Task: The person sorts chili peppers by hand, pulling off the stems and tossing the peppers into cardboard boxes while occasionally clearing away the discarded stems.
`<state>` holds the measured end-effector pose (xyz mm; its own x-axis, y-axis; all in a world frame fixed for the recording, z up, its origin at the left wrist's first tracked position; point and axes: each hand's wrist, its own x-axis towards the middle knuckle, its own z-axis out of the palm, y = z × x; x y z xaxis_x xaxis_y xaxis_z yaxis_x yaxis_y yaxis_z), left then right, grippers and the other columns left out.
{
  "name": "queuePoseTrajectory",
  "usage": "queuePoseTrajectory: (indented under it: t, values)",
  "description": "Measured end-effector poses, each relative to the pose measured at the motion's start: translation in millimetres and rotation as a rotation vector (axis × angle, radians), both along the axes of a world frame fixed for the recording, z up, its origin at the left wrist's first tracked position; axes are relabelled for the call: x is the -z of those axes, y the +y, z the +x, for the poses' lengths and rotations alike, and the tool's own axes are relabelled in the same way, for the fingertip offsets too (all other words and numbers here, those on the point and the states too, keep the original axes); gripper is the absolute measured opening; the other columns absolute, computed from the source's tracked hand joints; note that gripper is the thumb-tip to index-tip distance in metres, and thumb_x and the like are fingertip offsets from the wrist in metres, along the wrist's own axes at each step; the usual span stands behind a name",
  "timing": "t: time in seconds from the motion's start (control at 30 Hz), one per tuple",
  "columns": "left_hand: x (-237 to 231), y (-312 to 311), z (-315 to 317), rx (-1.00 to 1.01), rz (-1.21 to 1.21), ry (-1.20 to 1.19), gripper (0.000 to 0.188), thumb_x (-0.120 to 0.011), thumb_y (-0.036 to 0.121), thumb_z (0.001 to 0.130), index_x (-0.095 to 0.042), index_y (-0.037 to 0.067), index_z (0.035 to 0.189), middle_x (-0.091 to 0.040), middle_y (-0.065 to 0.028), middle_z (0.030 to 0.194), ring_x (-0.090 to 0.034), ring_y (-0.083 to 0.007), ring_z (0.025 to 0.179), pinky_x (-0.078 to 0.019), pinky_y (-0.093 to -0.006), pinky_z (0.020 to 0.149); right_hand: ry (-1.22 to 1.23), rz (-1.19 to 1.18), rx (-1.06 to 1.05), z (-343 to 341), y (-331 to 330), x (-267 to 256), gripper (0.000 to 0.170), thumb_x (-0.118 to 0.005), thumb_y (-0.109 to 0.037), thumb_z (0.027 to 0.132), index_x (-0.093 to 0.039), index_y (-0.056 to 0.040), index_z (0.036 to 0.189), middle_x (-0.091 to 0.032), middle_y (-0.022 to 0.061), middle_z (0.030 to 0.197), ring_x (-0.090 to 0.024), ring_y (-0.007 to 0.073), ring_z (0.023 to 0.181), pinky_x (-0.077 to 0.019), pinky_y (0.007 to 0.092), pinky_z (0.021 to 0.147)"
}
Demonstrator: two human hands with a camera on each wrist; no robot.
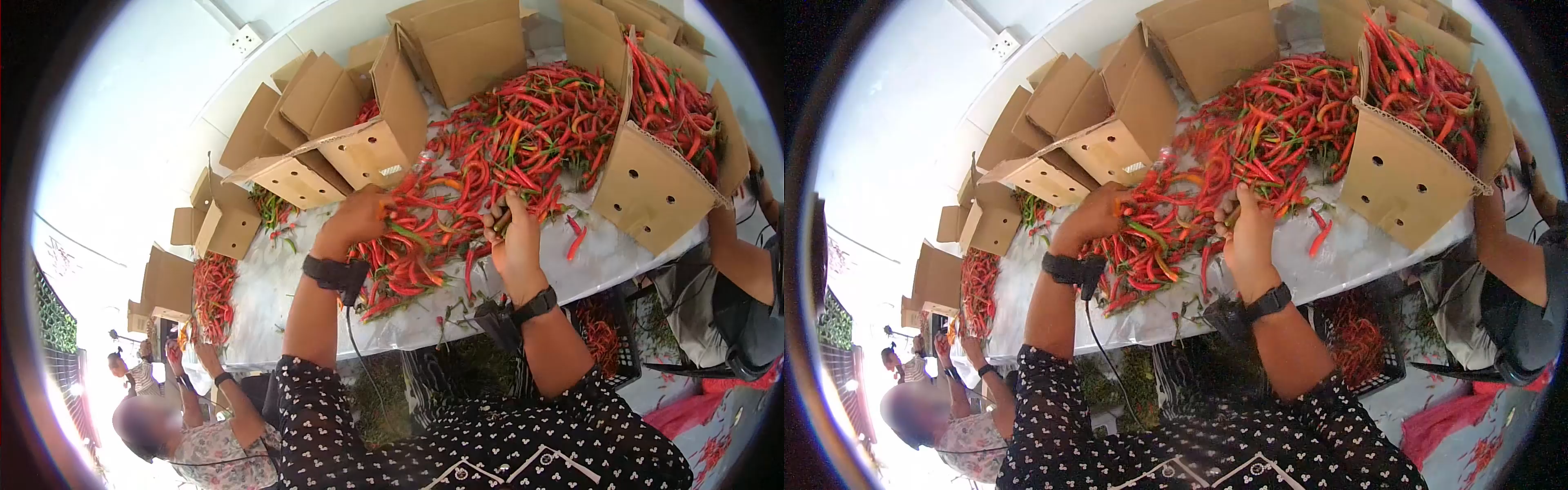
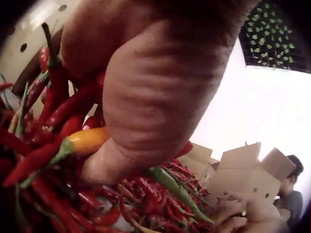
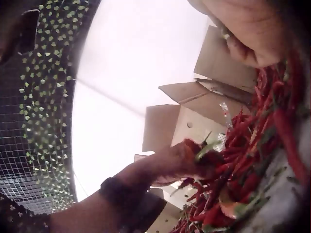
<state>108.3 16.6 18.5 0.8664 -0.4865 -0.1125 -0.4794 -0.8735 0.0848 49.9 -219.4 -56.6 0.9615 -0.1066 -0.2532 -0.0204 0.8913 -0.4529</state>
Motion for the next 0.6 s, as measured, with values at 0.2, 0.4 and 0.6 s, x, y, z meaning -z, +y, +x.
queuePoseTrajectory:
  t: [0.2, 0.4, 0.6]
  values:
    - [-14.7, 4.4, -30.0, -0.191, -0.215, -0.323, 0.04, -0.063, 0.007, 0.062, -0.059, 0.01, 0.101, -0.048, -0.016, 0.112, -0.046, -0.0364, 0.106, -0.0414, -0.0401, 0.088, 0.002, -0.017, -0.038, -0.4, 3.1, -0.6, 0.018, -0.055, -0.021, 0.085, -0.051, -0.0079, 0.074, -0.05, 0.0022, 0.063, -0.052, 0.0152, 0.055, -0.0339, 0.0255, 0.043]
    - [-8.7, -16.8, -52.0, 0.126, -0.075, -0.317, 0.033, -0.057, 0.003, 0.062, -0.062, 0.009, 0.094, -0.048, -0.0178, 0.116, -0.048, -0.0349, 0.106, -0.0403, -0.0415, 0.089, -0.012, -0.015, -0.14, -1.0, 3.5, -0.5, 0.017, -0.056, -0.021, 0.085, -0.052, -0.008, 0.074, -0.051, 0.0022, 0.064, -0.05, 0.0145, 0.053, -0.0341, 0.0253, 0.043]
    - [11.8, -4.0, -60.6, 0.123, 0.009, -0.347, 0.026, -0.056, 0.004, 0.063, -0.064, 0.008, 0.087, -0.053, -0.0169, 0.108, -0.05, -0.0342, 0.099, -0.0426, -0.0424, 0.082, -0.053, -0.094, -0.256, -4.9, 9.3, -1.4, 0.017, -0.057, -0.022, 0.084, -0.052, -0.0083, 0.074, -0.051, 0.001, 0.062, -0.048, 0.0119, 0.052, -0.0324, 0.024, 0.041]
